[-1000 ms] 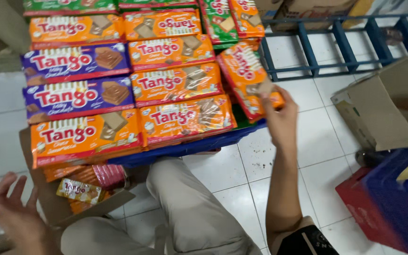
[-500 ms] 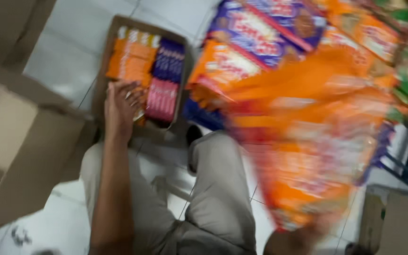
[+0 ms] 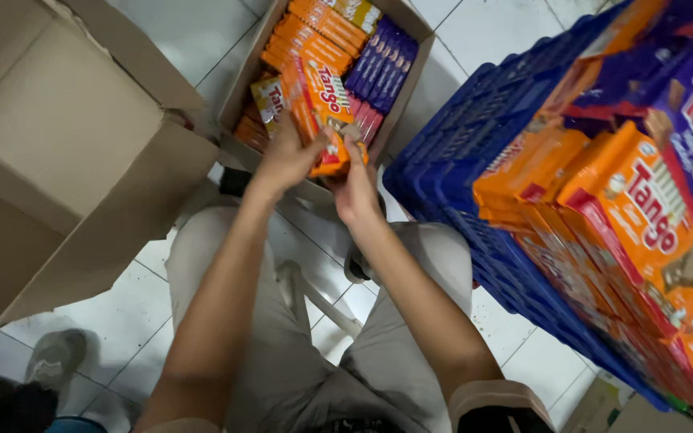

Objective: The person transfers packs of Tango biscuits from a cardboard box into a blue plastic crate. They handle the packs one by one, arranging them by color and flavor within the crate.

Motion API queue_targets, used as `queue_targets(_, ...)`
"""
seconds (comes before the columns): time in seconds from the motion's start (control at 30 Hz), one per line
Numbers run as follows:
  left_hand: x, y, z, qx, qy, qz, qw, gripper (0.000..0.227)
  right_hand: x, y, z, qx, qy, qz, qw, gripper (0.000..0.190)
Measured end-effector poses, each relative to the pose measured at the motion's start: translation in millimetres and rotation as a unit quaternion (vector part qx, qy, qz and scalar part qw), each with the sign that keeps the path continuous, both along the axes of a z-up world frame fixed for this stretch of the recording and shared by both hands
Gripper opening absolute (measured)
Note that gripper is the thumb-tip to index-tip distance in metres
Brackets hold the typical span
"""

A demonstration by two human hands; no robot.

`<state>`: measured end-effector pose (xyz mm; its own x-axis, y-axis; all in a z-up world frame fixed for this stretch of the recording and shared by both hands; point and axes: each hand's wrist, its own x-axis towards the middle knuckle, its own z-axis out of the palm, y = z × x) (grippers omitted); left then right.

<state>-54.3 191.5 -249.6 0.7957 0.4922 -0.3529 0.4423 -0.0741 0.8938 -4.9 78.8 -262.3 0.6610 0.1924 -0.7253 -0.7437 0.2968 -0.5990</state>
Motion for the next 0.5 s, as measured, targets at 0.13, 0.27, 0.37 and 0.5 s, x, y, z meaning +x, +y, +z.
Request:
queue_targets(0.13, -6, -9, -21, 0.11, 0.141, -0.036, 0.983, 0.093, 10, 16, -64, -0.049, 0.064, -0.057, 0.995, 0.082)
queue_targets(0.27, -4, -9, -12, 0.137, 0.22, -0.069, 0.963, 0.084, 26, 5, -123, -0.104, 0.055, -0.107, 0.987, 0.092)
queue_targets(0.37, -2, -9, -24, 0.132, 0.228, -0.09, 0.96, 0.082, 34, -7, -153, -0.132, 0.028, -0.092, 0.987, 0.088)
queue_targets(0.5, 1, -7, -14, 0.134, 0.242, -0.105, 0.955, 0.077, 33, -24, -176, -0.195, 0.014, -0.064, 0.979, 0.08)
